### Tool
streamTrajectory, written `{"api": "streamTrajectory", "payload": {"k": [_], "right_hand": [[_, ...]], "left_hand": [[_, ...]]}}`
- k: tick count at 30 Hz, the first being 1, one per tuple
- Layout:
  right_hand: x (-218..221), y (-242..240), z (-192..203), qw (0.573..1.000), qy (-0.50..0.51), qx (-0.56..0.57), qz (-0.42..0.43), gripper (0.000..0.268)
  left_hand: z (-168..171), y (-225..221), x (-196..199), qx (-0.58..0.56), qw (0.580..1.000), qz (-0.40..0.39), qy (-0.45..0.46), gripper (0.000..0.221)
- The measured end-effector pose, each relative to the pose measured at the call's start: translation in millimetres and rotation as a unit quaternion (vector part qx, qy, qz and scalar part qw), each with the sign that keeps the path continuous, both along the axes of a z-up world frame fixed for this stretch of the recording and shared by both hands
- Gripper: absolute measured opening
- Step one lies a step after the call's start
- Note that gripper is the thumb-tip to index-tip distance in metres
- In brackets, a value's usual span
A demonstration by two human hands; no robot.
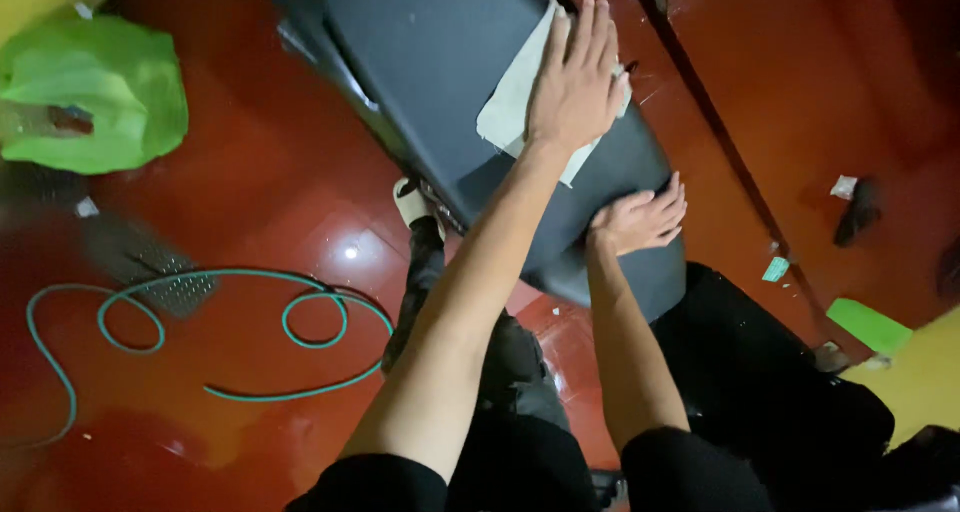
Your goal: The person wipes the seat of a black motorcycle with a white cloth. They clean the top surface, the rear section, and the sides of the seat, moving around the vehicle to reach different areas.
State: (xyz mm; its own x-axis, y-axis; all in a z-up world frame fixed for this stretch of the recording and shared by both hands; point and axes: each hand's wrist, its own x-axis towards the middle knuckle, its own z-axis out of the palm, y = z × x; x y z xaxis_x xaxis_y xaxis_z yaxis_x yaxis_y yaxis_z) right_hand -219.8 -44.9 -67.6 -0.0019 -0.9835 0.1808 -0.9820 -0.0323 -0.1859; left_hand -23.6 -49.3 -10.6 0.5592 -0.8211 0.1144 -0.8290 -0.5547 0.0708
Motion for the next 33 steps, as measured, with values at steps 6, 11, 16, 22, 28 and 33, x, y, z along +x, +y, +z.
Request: {"api": "streamTrajectory", "payload": {"k": [6, 11, 16, 22, 28, 33], "right_hand": [[-3.5, 0.4, -4.8, 1.0, 0.005, -0.002, -0.001, 0.047], [-6.1, 0.2, 1.8, 1.0, -0.004, 0.015, 0.002, 0.043], [-0.5, 2.1, 1.0, 0.999, -0.02, 0.022, -0.012, 0.043], [1.5, -0.4, -1.9, 0.999, -0.018, 0.033, -0.038, 0.045], [1.7, 1.6, 0.3, 0.999, -0.03, 0.017, -0.037, 0.045], [-0.6, 2.0, 13.6, 0.998, -0.032, 0.052, -0.029, 0.048]], "left_hand": [[55.9, 88.0, -24.7, 0.071, 0.975, 0.015, 0.21, 0.065], [24.2, 129.5, -51.4, 0.025, 0.923, 0.376, 0.073, 0.071], [-18.4, 131.1, -56.7, -0.284, 0.786, 0.542, 0.09, 0.081], [-38.3, 123.5, -47.3, -0.281, 0.708, 0.64, 0.094, 0.08], [-37.9, 116.4, -41.7, -0.244, 0.694, 0.676, 0.048, 0.075], [-32.6, 117.5, -43.1, -0.251, 0.709, 0.657, 0.042, 0.069]]}}
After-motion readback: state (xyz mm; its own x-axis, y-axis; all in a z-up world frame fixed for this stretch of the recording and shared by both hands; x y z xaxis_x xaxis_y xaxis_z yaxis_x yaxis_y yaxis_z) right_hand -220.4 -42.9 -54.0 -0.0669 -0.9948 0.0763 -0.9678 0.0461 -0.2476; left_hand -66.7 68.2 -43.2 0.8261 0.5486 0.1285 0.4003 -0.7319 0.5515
